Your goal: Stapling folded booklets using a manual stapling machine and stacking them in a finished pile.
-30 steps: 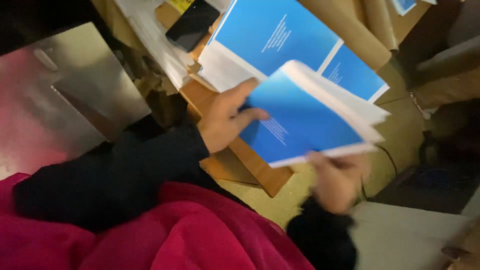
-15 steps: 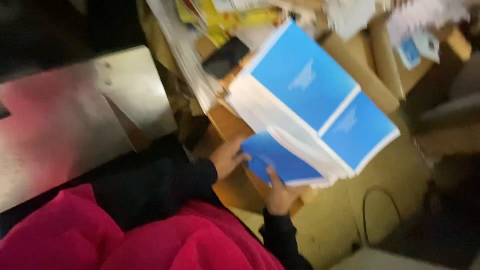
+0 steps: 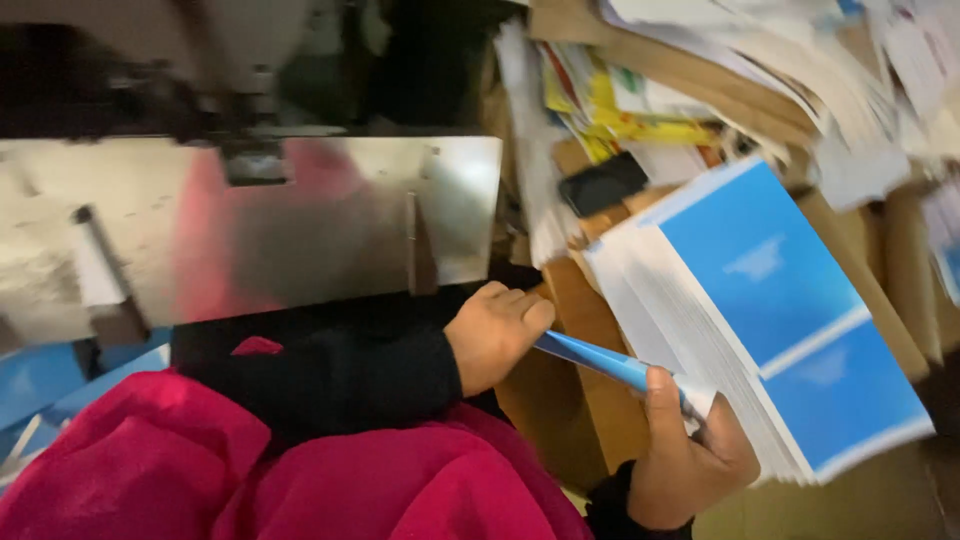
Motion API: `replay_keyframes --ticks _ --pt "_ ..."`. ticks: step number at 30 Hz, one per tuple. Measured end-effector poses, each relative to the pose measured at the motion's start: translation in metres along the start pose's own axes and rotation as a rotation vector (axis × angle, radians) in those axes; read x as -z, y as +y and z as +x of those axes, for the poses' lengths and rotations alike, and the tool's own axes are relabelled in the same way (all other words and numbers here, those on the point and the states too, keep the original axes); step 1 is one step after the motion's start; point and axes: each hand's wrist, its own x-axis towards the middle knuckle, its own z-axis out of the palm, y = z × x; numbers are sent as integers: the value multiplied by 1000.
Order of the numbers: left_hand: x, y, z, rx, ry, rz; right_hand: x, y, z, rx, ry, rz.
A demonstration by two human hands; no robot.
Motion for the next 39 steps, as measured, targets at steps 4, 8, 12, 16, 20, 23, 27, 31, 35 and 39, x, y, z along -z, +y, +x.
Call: replay_keyframes --ticks 4,8,12,16,20,23,27,31,35,39 --pt "57 -33 -35 254 -20 24 -36 -17 -1 75 -85 225" --pt "104 -56 -75 1080 45 -259 -71 -26 -1 -28 -160 386" --pt "130 -67 -74 1052 180 -978 -107 -24 4 63 -227 419" --pt "148 -76 -27 897 482 -1080 -129 -36 38 216 -157 583" --pt "114 -116 1 987 728 -1044 -170 -49 61 78 -175 816" --pt "46 -176 -40 1118 693 -1042 -221 -11 70 -51 -221 804" --pt "66 -164 -54 1228 763 -956 -258 11 60 -64 -266 671" --pt "121 -151 -89 1225 635 -310 -308 12 40 16 -449 631" --pt "199 -146 -137 1158 552 294 -346 -48 -7 145 -682 724" --pt "242 -177 -174 1239 497 537 -321 -116 -34 351 -822 460"
